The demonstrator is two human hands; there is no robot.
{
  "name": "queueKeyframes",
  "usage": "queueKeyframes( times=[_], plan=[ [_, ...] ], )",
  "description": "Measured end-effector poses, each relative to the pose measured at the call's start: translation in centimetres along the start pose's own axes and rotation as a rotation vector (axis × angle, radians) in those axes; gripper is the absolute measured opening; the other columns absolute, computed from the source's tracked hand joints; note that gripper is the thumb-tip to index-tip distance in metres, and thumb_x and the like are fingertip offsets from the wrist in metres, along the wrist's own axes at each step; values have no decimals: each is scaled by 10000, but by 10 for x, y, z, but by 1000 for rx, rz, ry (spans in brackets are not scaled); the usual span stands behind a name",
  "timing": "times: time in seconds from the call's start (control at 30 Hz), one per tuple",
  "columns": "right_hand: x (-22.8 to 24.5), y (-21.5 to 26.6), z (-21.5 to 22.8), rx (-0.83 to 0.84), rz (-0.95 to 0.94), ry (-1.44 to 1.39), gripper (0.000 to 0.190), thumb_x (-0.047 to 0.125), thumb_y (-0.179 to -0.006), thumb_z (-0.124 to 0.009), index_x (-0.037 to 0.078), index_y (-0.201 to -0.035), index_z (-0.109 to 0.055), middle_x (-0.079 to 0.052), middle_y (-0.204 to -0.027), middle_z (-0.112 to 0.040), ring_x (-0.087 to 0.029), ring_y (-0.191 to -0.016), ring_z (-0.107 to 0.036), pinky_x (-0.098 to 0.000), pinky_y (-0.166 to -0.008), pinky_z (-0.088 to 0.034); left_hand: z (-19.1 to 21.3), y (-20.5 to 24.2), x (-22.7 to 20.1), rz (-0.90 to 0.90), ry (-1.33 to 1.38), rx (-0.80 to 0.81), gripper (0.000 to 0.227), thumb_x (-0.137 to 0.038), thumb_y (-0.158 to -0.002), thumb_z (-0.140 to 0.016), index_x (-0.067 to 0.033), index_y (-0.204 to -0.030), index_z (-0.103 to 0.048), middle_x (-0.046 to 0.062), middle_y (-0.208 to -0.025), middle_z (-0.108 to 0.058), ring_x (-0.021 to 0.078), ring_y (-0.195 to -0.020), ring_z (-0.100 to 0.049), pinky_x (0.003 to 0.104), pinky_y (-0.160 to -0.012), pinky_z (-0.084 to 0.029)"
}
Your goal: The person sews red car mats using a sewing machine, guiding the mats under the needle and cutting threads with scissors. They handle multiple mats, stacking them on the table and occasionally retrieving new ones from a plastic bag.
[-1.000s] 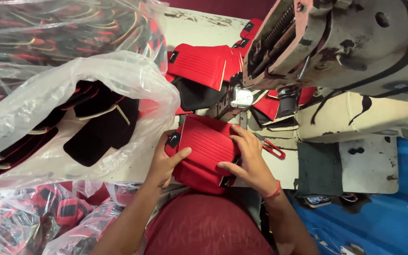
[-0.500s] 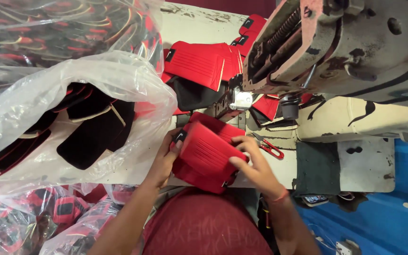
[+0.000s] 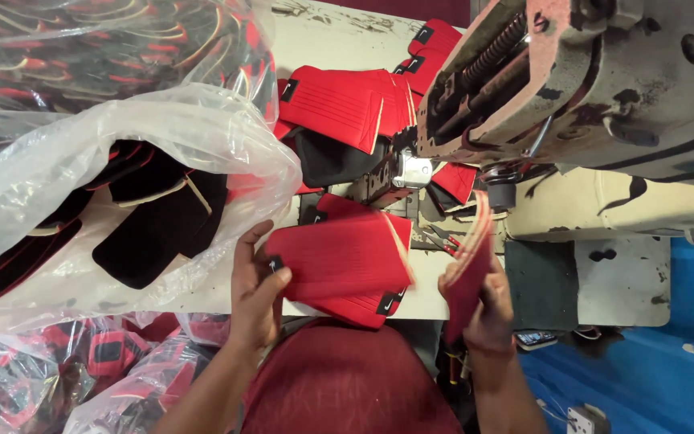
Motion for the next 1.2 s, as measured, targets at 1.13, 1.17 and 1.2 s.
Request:
queueKeyframes(
  times=[1.13, 1.17, 1.2],
  plan=[
    [-44, 35, 69, 41, 170, -355, 559, 107, -1032, -607, 29, -1550, -414, -160, -1488, -550, -324, -1364, -539, -540, -1157, -397, -47, -92, 6, -276, -898, 267, 419, -16, -848, -750, -72, -1236, -605, 111, -1158, -638, 253, -1056, -683, 342, -921, -547],
    [-48, 37, 76, 28, 182, -365, 566, 108, -1028, -609, 31, -1552, -409, -161, -1487, -549, -324, -1362, -539, -542, -1154, -397, -47, -88, 4, -336, -865, 253, 316, 2, -901, -746, -79, -1187, -637, 94, -1120, -635, 209, -1030, -693, 308, -920, -561],
    [-52, 38, 78, 26, 180, -366, 566, 108, -1028, -609, 31, -1552, -409, -161, -1487, -549, -324, -1362, -539, -542, -1154, -397, -48, -83, 8, -333, -866, 253, 316, 2, -901, -746, -79, -1187, -637, 94, -1120, -635, 209, -1030, -693, 308, -920, -561]
  ],
)
Point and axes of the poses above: each hand's wrist, its own y-axis away from the middle knuckle, its own z-axis out of the back of the hand, x = y × z, the point moved 7 cm from there along -y, towards the middle knuckle
